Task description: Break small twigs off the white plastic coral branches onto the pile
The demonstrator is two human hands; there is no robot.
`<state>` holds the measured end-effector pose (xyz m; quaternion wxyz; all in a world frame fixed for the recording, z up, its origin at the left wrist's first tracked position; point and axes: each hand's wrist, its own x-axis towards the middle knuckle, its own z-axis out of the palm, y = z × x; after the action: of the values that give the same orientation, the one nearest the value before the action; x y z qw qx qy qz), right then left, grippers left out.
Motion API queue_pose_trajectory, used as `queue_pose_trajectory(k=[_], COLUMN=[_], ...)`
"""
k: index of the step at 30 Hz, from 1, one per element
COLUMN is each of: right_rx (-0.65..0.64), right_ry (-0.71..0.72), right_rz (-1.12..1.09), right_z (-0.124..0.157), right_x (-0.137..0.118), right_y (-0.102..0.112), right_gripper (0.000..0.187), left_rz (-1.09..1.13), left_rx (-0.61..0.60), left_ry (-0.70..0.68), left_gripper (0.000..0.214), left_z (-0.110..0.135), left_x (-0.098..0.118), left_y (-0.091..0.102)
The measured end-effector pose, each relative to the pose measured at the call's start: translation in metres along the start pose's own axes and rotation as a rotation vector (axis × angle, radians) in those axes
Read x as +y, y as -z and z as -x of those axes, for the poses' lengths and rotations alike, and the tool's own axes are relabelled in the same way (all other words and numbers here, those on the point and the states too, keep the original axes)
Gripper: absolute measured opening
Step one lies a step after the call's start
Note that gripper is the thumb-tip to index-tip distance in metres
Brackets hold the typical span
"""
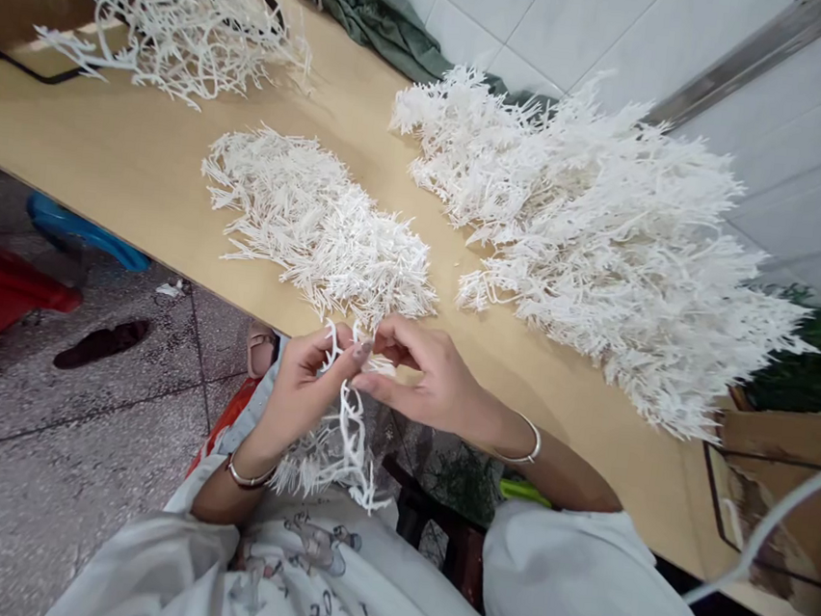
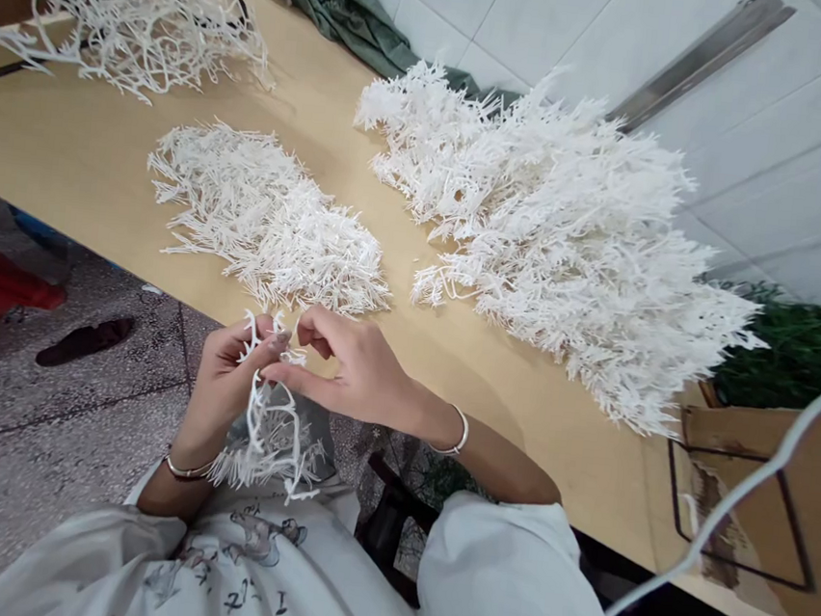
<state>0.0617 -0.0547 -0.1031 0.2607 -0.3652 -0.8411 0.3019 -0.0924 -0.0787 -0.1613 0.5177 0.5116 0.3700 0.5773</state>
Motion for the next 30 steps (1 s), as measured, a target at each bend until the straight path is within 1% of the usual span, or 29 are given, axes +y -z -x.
queue_pose_trajectory(k=[2,4,7,10,12,14,16,18,19,21,22,25,27,29,30], right_rx=[-0.045,-0.080,-0.111,-0.087,-0.091,-0.128,-0.187,-0.251,-0.266,-0.246,-0.213,-0.092,-0.011,0.057,0.082], right_ry=[-0.085,-0.106,-0.058,-0.026,-0.021,0.001,0.052,0.078,0.073,0.058,0.061,0.137,0.163,0.161,0.155], right_rz=[-0.082,-0.142,-0.197,-0.214,-0.218,-0.209,-0.188,-0.201,-0.241,-0.375,-0.441,-0.532,-0.531,-0.547,-0.561], right_z=[-0.001,-0.001,0.000,0.002,0.002,0.001,0.000,0.002,0.003,0.007,0.010,0.018,0.021,0.024,0.025], right_x=[0.000,0.003,0.007,0.007,0.004,-0.001,-0.008,-0.013,-0.014,-0.014,-0.013,-0.008,-0.006,-0.006,-0.006], right_y=[0.001,0.002,0.000,-0.003,-0.001,0.004,0.011,0.015,0.014,0.009,0.004,-0.011,-0.019,-0.023,-0.024], right_gripper=[0.028,0.024,0.019,0.027,0.031,0.033,0.035,0.035,0.035,0.035,0.036,0.039,0.041,0.042,0.041], left_rz=[0.014,0.038,0.091,0.171,0.253,0.340,0.381,0.371,0.371,0.422,0.471,0.646,0.753,0.841,0.874], left_rx=[-0.042,-0.079,-0.093,-0.059,-0.060,-0.100,-0.151,-0.195,-0.217,-0.228,-0.215,-0.144,-0.187,-0.230,-0.233], left_ry=[-0.004,0.008,0.046,0.143,0.222,0.295,0.339,0.333,0.319,0.294,0.295,0.378,0.444,0.468,0.470], left_gripper=[0.029,0.028,0.028,0.029,0.031,0.033,0.033,0.032,0.033,0.036,0.038,0.039,0.038,0.036,0.036], left_z=[0.000,0.000,0.001,0.005,0.008,0.010,0.011,0.011,0.012,0.014,0.016,0.024,0.028,0.030,0.030], left_x=[-0.001,-0.001,0.000,0.002,0.002,0.004,0.007,0.011,0.013,0.015,0.015,0.013,0.011,0.010,0.009], left_y=[0.001,0.002,0.001,-0.004,-0.006,-0.007,-0.005,-0.002,-0.002,-0.004,-0.006,-0.017,-0.023,-0.027,-0.027])
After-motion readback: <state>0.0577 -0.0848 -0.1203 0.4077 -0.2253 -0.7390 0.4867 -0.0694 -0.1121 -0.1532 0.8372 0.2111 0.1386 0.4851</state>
